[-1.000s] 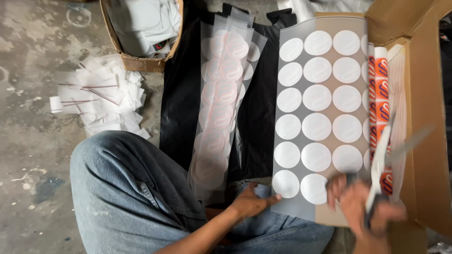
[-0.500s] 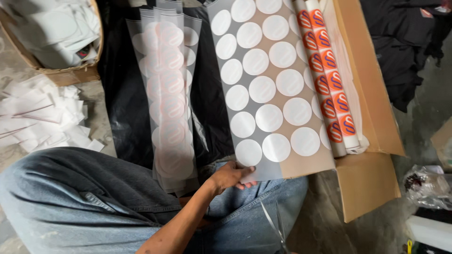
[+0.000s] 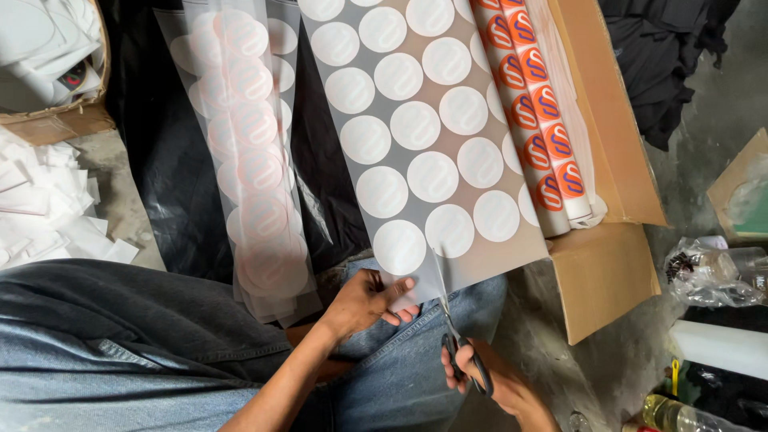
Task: The person sits on the floor and uses scissors to cut a sheet of white circular stickers into vertical strips. They hold the sheet on their lap and repeatedly cut along the lines between the columns of stickers.
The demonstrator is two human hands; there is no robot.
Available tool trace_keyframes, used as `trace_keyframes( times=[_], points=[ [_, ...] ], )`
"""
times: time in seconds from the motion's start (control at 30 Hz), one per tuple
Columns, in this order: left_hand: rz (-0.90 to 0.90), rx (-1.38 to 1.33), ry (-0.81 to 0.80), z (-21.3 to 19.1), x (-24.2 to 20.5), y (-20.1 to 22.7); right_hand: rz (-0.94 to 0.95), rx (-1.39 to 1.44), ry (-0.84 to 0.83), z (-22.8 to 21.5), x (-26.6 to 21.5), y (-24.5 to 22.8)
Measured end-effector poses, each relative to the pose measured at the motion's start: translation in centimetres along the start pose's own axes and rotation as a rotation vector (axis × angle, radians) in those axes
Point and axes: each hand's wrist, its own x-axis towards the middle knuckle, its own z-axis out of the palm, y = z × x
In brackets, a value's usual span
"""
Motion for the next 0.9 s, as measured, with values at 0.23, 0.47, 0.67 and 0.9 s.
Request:
trace_keyframes(
  times=[0.23,0.47,0.67,0.9],
  points=[
    [-0.026,0.018,0.009,0.0,0.0,0.2,0.114,-0.041,0.070,0.4,-0.3,-1.8],
    [0.019,0.023,0.036,0.1,-1.0,0.3,0.042,0.012,0.054,-0.4,0.1,1.9],
    [0.009,-0.005,0.076,-0.6,-2.0,0.1,0.200,-0.074,-0.025,1.7,-1.7,-2.7],
    [-0.025,-0.019,0.059,-0.9,-0.9,-0.6,-0.026,0.037,-0.067,0.8,0.5,0.8]
  ],
)
